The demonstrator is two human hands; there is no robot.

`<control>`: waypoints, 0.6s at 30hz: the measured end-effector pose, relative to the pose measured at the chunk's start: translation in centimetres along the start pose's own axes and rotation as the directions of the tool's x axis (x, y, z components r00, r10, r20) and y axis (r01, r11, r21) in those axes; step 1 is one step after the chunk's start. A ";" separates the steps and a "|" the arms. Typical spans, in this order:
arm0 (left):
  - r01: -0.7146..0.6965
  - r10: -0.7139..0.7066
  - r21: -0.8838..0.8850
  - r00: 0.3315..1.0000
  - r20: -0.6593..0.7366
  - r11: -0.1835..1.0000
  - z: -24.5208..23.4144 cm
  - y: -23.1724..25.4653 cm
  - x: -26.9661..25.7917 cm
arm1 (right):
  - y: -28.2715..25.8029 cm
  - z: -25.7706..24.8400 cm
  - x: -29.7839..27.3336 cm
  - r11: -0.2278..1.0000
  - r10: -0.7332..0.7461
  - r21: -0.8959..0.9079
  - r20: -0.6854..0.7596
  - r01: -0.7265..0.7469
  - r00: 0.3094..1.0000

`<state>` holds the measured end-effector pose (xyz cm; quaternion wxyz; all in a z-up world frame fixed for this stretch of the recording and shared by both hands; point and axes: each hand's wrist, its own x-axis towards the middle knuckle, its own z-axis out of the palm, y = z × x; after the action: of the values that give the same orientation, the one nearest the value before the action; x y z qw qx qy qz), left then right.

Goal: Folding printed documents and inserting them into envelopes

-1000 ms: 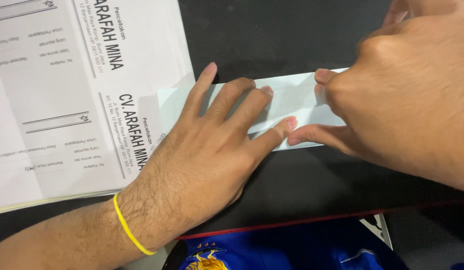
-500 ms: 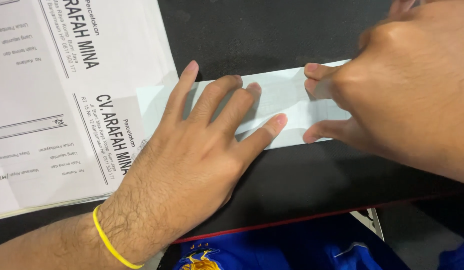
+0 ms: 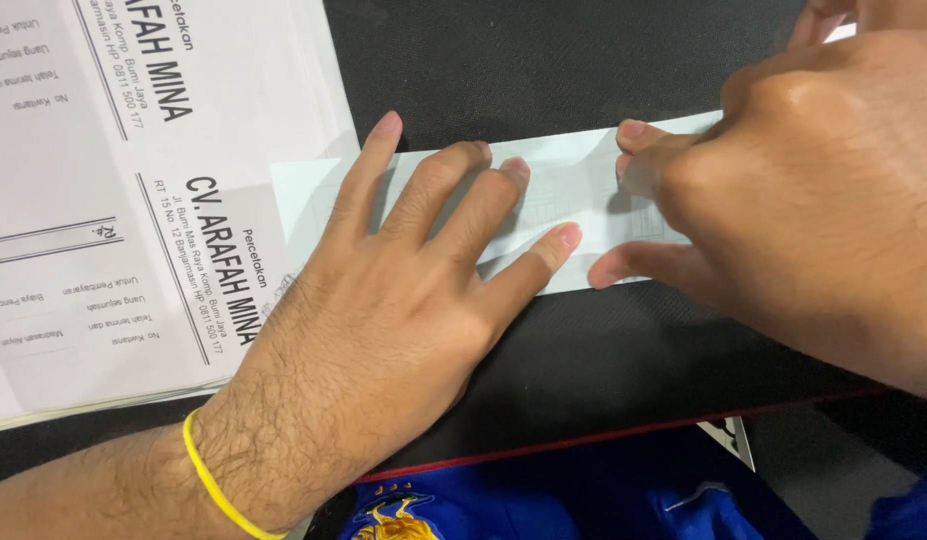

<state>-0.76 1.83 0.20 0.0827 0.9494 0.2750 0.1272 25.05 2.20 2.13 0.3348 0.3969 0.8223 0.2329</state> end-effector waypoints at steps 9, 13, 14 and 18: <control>0.002 -0.003 0.064 1.000 0.007 0.998 0.1 0.0 -0.1 | 0.7 4.0 -1.5 0.998 0.030 0.054 -0.067 -0.027 0.997; 0.008 -0.008 0.054 1.000 0.000 0.999 0.2 0.0 -0.2 | 0.9 6.0 -2.0 0.898 -0.003 0.429 -0.219 0.099 0.976; 0.006 -0.006 0.058 1.000 -0.003 0.998 0.2 0.0 -0.2 | 0.9 6.0 -2.1 0.879 0.014 0.468 -0.221 0.094 0.975; 0.018 -0.017 0.058 1.000 -0.020 0.998 0.2 0.4 -0.3 | 0.9 6.3 -2.1 0.823 0.037 0.555 -0.266 0.122 0.963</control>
<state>-0.75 1.30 0.07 0.0534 0.9477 0.2875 0.1276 31.09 1.78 -0.69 0.0938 0.4249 0.9001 0.0215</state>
